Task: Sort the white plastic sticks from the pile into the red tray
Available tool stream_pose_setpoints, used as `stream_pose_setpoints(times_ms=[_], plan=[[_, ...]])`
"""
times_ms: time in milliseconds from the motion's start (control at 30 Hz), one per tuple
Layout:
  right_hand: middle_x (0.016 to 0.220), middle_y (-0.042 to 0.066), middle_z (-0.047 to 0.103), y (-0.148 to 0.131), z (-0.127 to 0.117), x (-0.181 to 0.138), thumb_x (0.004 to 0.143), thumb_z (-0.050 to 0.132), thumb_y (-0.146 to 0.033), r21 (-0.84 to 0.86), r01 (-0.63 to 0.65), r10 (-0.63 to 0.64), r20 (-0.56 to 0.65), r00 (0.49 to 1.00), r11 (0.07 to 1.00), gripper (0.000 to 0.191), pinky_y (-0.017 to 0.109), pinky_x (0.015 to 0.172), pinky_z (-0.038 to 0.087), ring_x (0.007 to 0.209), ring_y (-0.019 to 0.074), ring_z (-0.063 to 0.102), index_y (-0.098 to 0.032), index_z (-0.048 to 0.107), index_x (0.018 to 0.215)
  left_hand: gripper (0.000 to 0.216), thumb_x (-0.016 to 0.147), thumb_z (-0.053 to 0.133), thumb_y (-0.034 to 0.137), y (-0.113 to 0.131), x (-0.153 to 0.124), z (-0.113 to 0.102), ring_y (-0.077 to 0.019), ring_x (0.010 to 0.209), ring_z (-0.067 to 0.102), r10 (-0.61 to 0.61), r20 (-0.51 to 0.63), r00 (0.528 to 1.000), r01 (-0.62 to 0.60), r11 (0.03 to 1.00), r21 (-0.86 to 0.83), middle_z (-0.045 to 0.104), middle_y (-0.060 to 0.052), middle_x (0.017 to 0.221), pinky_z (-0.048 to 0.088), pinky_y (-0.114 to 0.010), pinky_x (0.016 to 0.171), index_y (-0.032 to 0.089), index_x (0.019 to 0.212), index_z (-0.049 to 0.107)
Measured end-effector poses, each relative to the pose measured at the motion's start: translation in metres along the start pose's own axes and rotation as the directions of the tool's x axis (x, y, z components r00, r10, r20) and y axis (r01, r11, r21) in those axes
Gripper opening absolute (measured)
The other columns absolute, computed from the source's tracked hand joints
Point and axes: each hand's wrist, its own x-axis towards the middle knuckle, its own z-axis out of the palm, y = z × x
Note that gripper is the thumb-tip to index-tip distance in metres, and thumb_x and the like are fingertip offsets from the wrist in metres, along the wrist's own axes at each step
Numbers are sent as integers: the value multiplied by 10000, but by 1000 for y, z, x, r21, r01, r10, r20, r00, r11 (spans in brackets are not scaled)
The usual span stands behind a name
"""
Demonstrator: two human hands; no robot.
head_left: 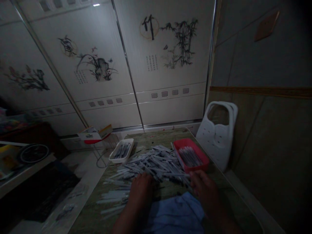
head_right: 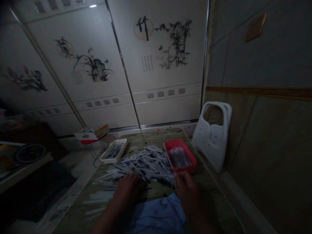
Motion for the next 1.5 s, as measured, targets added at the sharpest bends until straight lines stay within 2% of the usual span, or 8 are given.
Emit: stream_pose_setpoints(times_ms=[167, 233, 367, 433, 533, 933, 1200, 1500], plan=[[543, -68, 434, 1, 5, -3, 780, 678, -575, 20, 8, -8, 21, 1000, 1000, 385, 248, 450, 246, 476, 115, 345, -242, 526, 657, 156, 864, 558, 194, 1, -1, -16, -288, 923, 630, 42, 5, 999, -41, 993, -113, 725, -102, 890, 407, -378, 854, 225, 853, 710], [531, -69, 424, 2, 8, -5, 786, 670, -572, 18, 6, -7, 28, 1000, 1000, 378, 251, 450, 240, 472, 117, 340, -245, 531, 658, 142, 871, 579, 238, 1, -7, -19, -258, 880, 636, 48, -8, 999, -48, 953, -298, 728, -88, 904, 434, -339, 809, 218, 891, 718], [558, -63, 453, -1, 9, -12, 816, 659, -559, 5, 31, -31, 100, 994, 1000, 362, 257, 464, 268, 486, 123, 363, -246, 539, 677, 265, 855, 682, 435, 1, -27, -22, -208, 787, 583, -27, 52, 998, 58, 612, -788, 679, -46, 836, 432, -294, 741, 190, 940, 738], [576, -60, 461, -2, 7, -15, 833, 646, -556, 6, 49, -50, 124, 991, 999, 360, 260, 479, 291, 503, 128, 377, -245, 542, 685, 348, 843, 704, 502, 1, -38, -23, -181, 740, 539, -44, 108, 993, 116, 483, -868, 636, -21, 775, 407, -273, 707, 179, 966, 744], [588, -58, 464, -4, 5, -19, 848, 634, -554, -9, 62, -60, 144, 988, 998, 355, 263, 490, 307, 520, 134, 389, -244, 548, 698, 399, 852, 701, 535, 1, -50, -22, -164, 731, 510, -69, 149, 986, 164, 384, -909, 617, -11, 765, 380, -258, 691, 170, 1008, 747], [627, -48, 503, -1, 9, -30, 864, 578, -596, -137, 119, -89, 207, 974, 983, 379, 247, 510, 349, 568, 147, 465, -245, 550, 726, 418, 888, 667, 542, -4, -63, -16, -155, 729, 486, -46, 142, 989, 149, 363, -920, 596, -7, 764, 364, -257, 694, 146, 1002, 740], [628, -55, 469, 4, 13, -34, 876, 586, -540, -119, 127, -95, 249, 964, 985, 335, 242, 502, 320, 559, 134, 429, -240, 541, 733, 407, 889, 671, 535, -6, -67, -17, -142, 689, 451, -45, 127, 991, 134, 438, -889, 565, 3, 707, 333, -249, 659, 144, 966, 756], [649, -60, 513, 5, 16, -41, 843, 539, -358, -106, 66, -17, 415, 910, 992, 139, 236, 506, 310, 537, 116, 419, -224, 575, 831, 425, 846, 696, 588, -10, -64, -2, -125, 646, 437, -157, 73, 985, 119, 307, -944, 552, 20, 707, 330, -232, 612, 167, 902, 678]])
